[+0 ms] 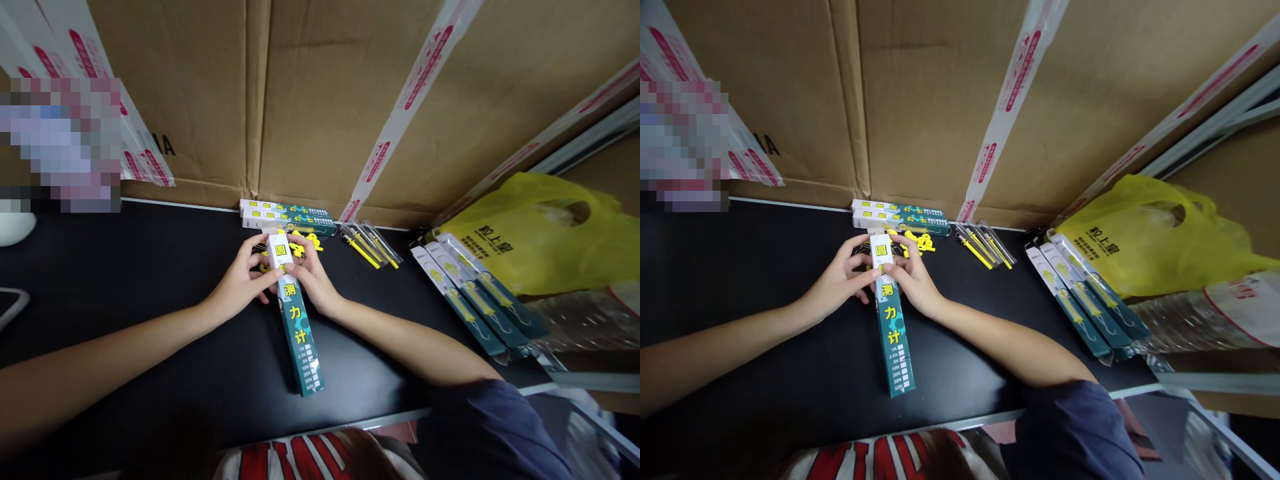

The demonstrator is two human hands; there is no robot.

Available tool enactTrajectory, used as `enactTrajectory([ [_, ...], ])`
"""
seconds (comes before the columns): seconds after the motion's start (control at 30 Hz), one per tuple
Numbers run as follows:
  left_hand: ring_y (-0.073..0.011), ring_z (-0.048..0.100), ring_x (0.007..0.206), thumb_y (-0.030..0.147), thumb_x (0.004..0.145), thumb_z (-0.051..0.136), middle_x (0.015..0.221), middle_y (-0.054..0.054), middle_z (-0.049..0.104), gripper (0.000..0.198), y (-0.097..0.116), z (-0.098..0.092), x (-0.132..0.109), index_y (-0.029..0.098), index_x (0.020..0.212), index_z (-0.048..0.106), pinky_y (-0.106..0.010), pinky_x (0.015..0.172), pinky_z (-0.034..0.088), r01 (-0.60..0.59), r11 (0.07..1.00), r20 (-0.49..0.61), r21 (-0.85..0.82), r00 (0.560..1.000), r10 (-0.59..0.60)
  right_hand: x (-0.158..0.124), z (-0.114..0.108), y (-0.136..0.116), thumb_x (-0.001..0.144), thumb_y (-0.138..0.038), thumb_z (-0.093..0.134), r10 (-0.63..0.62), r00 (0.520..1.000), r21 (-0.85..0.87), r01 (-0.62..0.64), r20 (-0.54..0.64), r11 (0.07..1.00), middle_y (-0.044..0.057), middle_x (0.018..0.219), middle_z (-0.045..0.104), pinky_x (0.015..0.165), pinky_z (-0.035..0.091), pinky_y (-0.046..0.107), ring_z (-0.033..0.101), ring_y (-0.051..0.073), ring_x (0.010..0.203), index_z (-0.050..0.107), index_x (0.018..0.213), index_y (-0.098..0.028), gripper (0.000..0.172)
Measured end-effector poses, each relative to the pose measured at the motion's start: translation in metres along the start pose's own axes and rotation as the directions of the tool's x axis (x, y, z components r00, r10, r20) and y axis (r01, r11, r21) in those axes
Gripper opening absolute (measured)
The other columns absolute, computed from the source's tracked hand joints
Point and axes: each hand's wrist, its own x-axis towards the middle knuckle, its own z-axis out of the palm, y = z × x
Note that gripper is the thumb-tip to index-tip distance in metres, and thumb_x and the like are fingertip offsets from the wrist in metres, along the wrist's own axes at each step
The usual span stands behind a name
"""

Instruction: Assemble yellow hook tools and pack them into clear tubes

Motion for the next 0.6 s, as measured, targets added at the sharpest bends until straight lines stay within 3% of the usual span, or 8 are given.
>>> enactTrajectory([
  [0.23,-0.0127,0.065,0.063,0.031,0.079,0.068,0.094,-0.001,0.055,0.067,-0.0082,-0.0009,-0.0013,0.027,0.133,0.029,-0.020,0.042,0.053,-0.059,0.998,0.092,0.005,0.994,0.058,-0.0032,-0.0053,-0.0039,0.078,-0.031,0.060,0.066,0.994,0.004,-0.067,0.090,0.998,-0.003,0.081,0.058,0.042,0.049,0.026,0.059,0.014,0.051,0.030,0.129,-0.032,0.059],
  [0.6,-0.0095,0.062,0.063,0.027,0.076,0.069,0.099,-0.002,0.055,0.059,-0.0096,-0.0007,-0.0028,0.024,0.124,0.034,-0.018,0.045,0.052,-0.070,0.997,0.132,0.025,0.989,0.066,0.0056,-0.0098,-0.0014,0.084,-0.038,0.061,0.110,0.988,-0.052,-0.105,0.110,0.993,-0.008,0.070,0.058,0.032,0.043,0.016,0.057,0.009,0.043,0.034,0.105,-0.028,0.036],
])
